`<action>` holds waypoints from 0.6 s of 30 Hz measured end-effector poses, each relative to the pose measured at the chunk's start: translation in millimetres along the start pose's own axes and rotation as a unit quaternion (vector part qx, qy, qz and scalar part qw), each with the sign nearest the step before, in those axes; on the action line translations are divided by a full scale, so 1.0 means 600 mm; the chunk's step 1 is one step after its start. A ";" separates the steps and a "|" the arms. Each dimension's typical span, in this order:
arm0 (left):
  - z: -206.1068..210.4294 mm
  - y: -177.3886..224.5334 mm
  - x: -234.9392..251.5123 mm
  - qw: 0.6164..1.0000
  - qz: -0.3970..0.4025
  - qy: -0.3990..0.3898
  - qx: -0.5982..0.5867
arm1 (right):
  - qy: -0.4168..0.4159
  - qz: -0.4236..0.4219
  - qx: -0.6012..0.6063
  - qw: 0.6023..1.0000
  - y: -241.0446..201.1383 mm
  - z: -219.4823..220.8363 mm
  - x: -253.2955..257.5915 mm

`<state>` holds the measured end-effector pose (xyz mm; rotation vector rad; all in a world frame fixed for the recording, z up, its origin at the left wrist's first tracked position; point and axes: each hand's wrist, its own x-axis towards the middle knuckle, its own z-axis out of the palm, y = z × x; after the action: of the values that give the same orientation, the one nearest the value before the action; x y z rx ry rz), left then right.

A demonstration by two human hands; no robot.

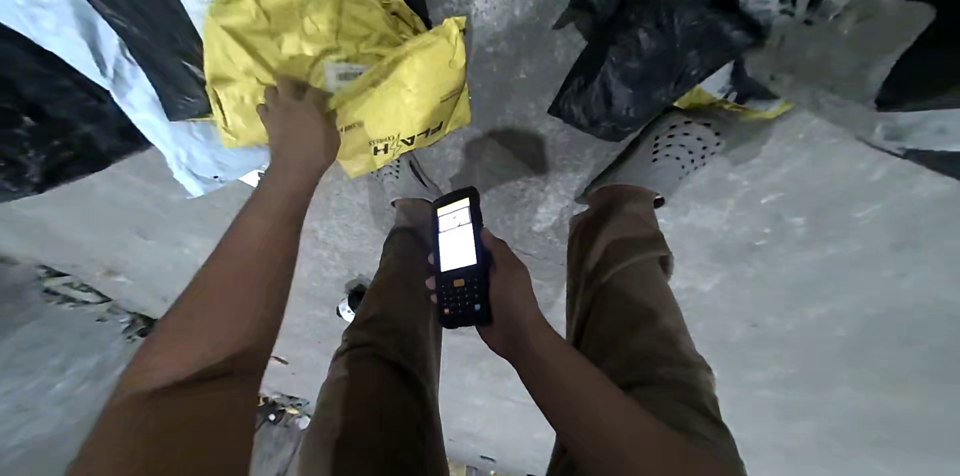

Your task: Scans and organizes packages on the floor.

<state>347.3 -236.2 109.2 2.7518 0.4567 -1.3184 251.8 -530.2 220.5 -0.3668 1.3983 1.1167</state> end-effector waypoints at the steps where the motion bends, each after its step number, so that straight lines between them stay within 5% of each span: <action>1: -0.015 0.005 -0.010 0.998 0.002 -0.062 -0.005 | -0.008 0.006 -0.036 0.999 0.000 0.001 -0.002; 3: -0.053 0.036 -0.037 0.975 0.032 -0.185 -0.119 | -0.062 0.026 -0.167 0.984 0.006 0.006 -0.016; 5: -0.081 0.083 -0.066 0.919 0.049 -0.243 -0.308 | -0.169 0.052 -0.329 0.927 0.011 0.018 -0.040; 8: -0.096 0.201 -0.088 0.760 0.008 -0.275 -0.589 | -0.274 0.103 -0.407 0.865 0.027 0.028 -0.056; 12: -0.093 0.361 -0.033 0.536 -0.003 -0.261 -0.803 | -0.154 0.023 -0.319 0.935 0.015 0.013 -0.044; 13: -0.100 0.394 -0.010 0.521 -0.006 -0.230 -0.822 | -0.110 -0.017 -0.252 0.961 0.006 0.009 -0.037; 15: -0.118 0.437 0.042 0.552 -0.013 -0.171 -0.816 | -0.049 -0.074 -0.091 0.992 -0.023 0.004 -0.025; 18: -0.133 0.458 0.112 0.603 -0.033 -0.105 -0.790 | -0.079 -0.123 0.093 0.985 -0.072 -0.010 -0.021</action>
<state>526.4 -468.5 86.9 1.0276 1.0006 -0.5191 284.5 -560.9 213.9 -0.2999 1.2671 0.7892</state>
